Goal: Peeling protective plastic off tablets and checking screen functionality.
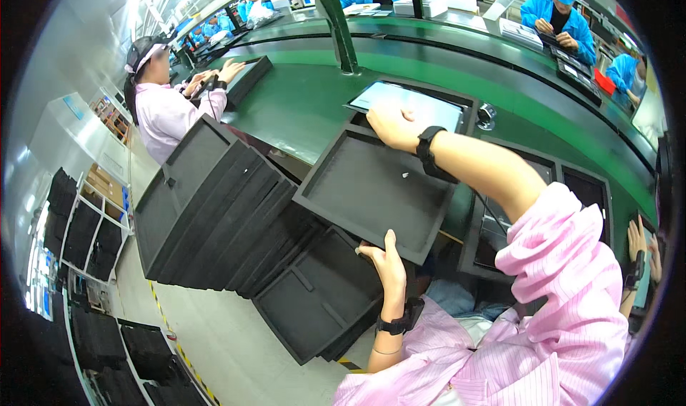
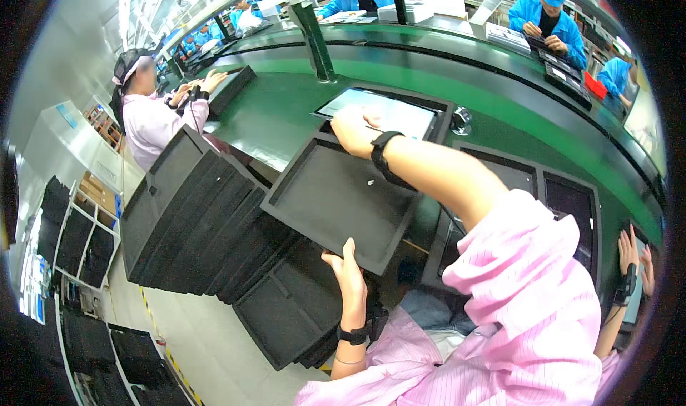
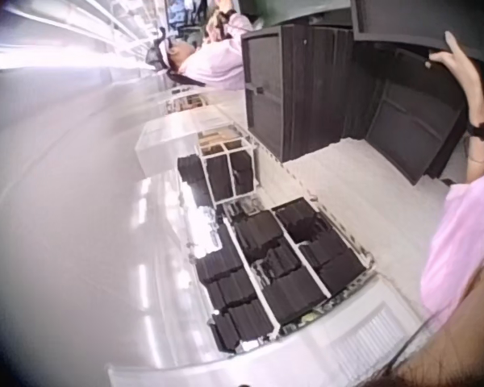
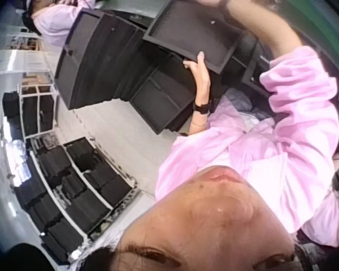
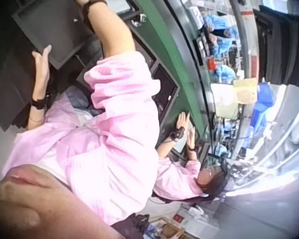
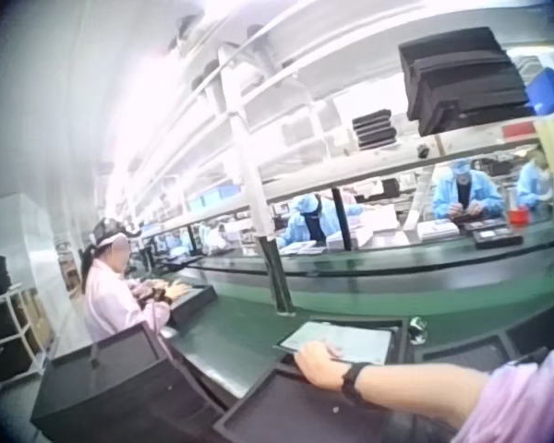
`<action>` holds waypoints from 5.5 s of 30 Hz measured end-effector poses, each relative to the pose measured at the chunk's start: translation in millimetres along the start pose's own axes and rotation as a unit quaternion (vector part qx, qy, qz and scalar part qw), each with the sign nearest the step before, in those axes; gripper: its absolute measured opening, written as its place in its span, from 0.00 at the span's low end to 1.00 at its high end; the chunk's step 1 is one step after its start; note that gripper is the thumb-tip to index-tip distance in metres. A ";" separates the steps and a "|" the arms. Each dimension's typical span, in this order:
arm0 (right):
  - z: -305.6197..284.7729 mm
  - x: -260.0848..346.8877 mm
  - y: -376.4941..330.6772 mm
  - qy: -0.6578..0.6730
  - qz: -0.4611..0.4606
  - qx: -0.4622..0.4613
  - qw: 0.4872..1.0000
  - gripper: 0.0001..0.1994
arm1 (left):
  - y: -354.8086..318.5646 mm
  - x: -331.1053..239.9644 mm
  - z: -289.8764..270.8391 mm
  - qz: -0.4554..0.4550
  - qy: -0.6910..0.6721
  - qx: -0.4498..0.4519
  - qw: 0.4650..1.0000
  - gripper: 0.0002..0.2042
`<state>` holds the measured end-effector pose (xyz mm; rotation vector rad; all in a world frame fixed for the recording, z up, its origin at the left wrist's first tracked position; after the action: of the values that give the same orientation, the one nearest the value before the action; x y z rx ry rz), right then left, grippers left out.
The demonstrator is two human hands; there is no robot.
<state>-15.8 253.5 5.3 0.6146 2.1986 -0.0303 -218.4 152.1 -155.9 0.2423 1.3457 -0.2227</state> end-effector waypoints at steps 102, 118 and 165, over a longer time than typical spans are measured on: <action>120.8 -121.4 -456.4 0.916 0.391 -0.091 0.018 0.14 | -161.6 -138.5 114.4 0.193 -0.104 0.531 0.819 0.29; 123.1 -119.2 -460.7 0.902 0.417 -0.103 -0.028 0.13 | -161.5 -141.8 123.8 0.265 -0.109 0.540 0.791 0.34; 101.2 -122.3 -457.1 0.899 0.413 -0.041 0.142 0.20 | -151.5 -90.8 37.0 -0.342 -0.226 0.625 0.665 0.25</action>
<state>-77.8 -222.7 -54.4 -0.8649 -0.8806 -0.9446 -247.8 -1.7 -66.3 0.7575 0.5036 -1.7637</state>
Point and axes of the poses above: each hand's wrist, its own y-axis towards the middle knuckle, its own z-axis out of the palm, x = y × z, the point moved 2 cm from there along y, towards the middle knuckle, and after that the axes turned 4 degrees about z, right-handed, at the moved point
